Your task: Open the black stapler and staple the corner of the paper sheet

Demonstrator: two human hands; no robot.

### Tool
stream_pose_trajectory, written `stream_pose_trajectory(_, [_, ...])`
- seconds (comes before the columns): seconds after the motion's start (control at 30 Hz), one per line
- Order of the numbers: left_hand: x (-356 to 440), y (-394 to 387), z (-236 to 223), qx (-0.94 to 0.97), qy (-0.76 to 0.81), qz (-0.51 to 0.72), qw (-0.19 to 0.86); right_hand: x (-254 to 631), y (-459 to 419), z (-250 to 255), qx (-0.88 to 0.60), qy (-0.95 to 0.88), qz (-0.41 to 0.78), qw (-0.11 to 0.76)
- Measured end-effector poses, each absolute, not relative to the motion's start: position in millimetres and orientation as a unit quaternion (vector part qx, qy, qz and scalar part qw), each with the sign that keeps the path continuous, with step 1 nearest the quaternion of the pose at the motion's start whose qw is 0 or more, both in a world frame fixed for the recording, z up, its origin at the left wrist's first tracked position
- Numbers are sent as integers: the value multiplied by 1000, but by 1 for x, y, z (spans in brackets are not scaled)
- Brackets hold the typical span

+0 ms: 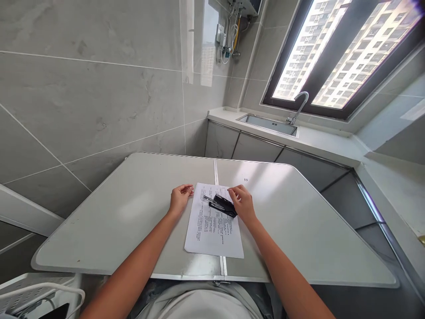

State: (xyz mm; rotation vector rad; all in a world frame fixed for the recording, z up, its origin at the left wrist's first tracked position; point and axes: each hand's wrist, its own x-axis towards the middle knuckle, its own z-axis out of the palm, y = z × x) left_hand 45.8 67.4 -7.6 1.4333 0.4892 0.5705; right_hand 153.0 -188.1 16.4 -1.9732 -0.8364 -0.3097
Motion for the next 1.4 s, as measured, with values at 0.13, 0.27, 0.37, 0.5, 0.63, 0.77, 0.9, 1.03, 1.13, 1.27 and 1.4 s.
stream_pose_trajectory(0.13, [44,63,-8,628,149,234,727,127,-191,3,-818,-382,-136,408])
stream_pose_trajectory(0.27, [42,57,-2,702,75,213,675,128,-189,-8,-831,-405,-106,367])
stream_pose_trajectory(0.37, [38,53,3,767,27,231,598,131,-187,-11,-836,-403,-85,363])
stream_pose_trajectory(0.5, [35,50,6,817,-28,212,536,132,-188,-13,-835,-402,-75,368])
stream_pose_trajectory(0.63, [37,49,4,841,-46,198,501,131,-189,-12,-833,-406,-79,366])
stream_pose_trajectory(0.77, [37,47,2,862,-21,194,468,127,-189,-7,-825,-443,-103,337])
stream_pose_trajectory(0.9, [33,47,4,883,-56,147,442,124,-190,-3,-816,-468,-118,317])
stream_pose_trajectory(1.03, [31,48,6,892,-86,150,417,124,-193,-2,-806,-488,-122,313])
stream_pose_trajectory(1.13, [32,49,6,885,-112,165,421,125,-194,-2,-800,-485,-132,328])
stream_pose_trajectory(1.27, [33,49,6,871,-155,184,429,126,-195,-2,-791,-486,-138,345])
stream_pose_trajectory(1.4, [32,50,3,872,-165,212,410,127,-194,0,-786,-483,-133,362])
